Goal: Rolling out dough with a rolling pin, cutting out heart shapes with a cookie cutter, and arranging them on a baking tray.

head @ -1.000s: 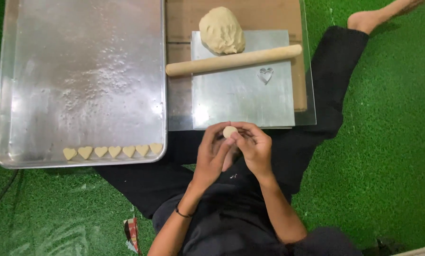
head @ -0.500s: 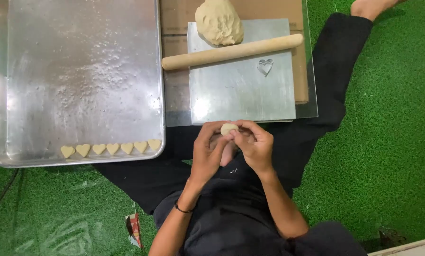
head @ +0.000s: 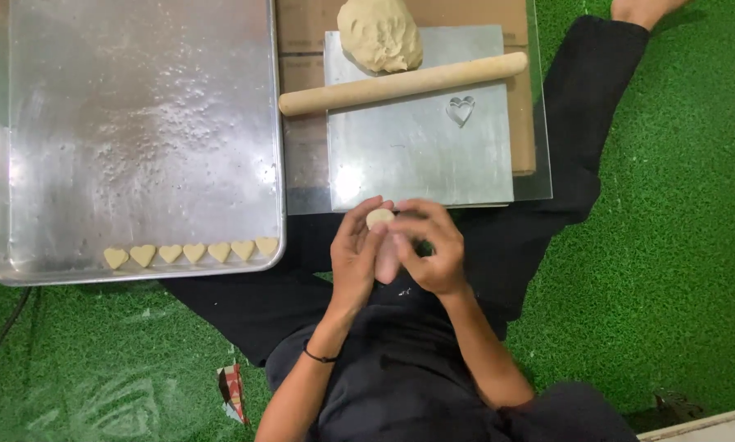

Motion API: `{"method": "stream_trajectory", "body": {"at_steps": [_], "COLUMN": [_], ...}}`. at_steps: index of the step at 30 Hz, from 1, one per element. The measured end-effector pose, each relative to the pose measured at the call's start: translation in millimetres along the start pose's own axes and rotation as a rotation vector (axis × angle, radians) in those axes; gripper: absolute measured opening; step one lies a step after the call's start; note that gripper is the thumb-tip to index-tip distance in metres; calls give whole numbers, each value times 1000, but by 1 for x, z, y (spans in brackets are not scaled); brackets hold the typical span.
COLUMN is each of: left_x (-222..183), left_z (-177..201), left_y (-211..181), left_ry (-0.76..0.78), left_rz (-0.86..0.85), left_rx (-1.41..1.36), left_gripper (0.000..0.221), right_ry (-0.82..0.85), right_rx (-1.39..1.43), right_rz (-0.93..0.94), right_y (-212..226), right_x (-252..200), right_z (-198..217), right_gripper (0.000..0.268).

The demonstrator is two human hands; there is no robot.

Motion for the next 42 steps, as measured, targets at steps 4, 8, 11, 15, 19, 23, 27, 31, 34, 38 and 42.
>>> {"method": "stream_trajectory", "body": {"at_steps": [4,8,11,15,19,23,27,31,34,38,42], "left_x": [-3,-6,-3,-1,2,2,-2,0,-3,-2,-3], "left_z": [6,4,12,8,18,15,6,8,11,11,5], "left_y": [3,-2,5,10,16,8,1,7,9,11,14], "left_ry": [-98,-118,-82,-43,-34,7,89,68,85,105,101], "left_rz": [-180,-286,-304,-174,-223,-238,-269,-257,-275,-268,-187], "left_rx": [248,352,434,299,426,553,552,517,569,579,356], "left_gripper": [28,20,27,29,13,11,20,18,13,21,44], "right_ry": [3,72,22,-60,-2,35,13,15,97,61,5], "right_rx": [359,327,335,357,407,427,418,479,405,280,291], "right_rz": [-456,-543,-529,-536,-586,-622,-599,-587,-528,-514,-523], "right_y": [-8,-10,-8,-22,-20,-18,-26,-28,-23,-24,-26], "right_x": [-5,-2,-4,-16,-13,-9,-17,-19,-12,-11,-15], "right_z": [-8,-6,-7,-5,-8,-6,-6,-8,-3,1,-3], "right_gripper": [34,23,19,14,23,16,16,20,24,17,14]}}
Point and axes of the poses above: each hand's wrist, its own x-axis towards the middle knuckle, its own z-axis out of the back of the hand, y = z × x, the point moved 3 cm from there along x, towards the middle knuckle, and after that the axes turned 5 degrees about y, right-handed, at the moved point
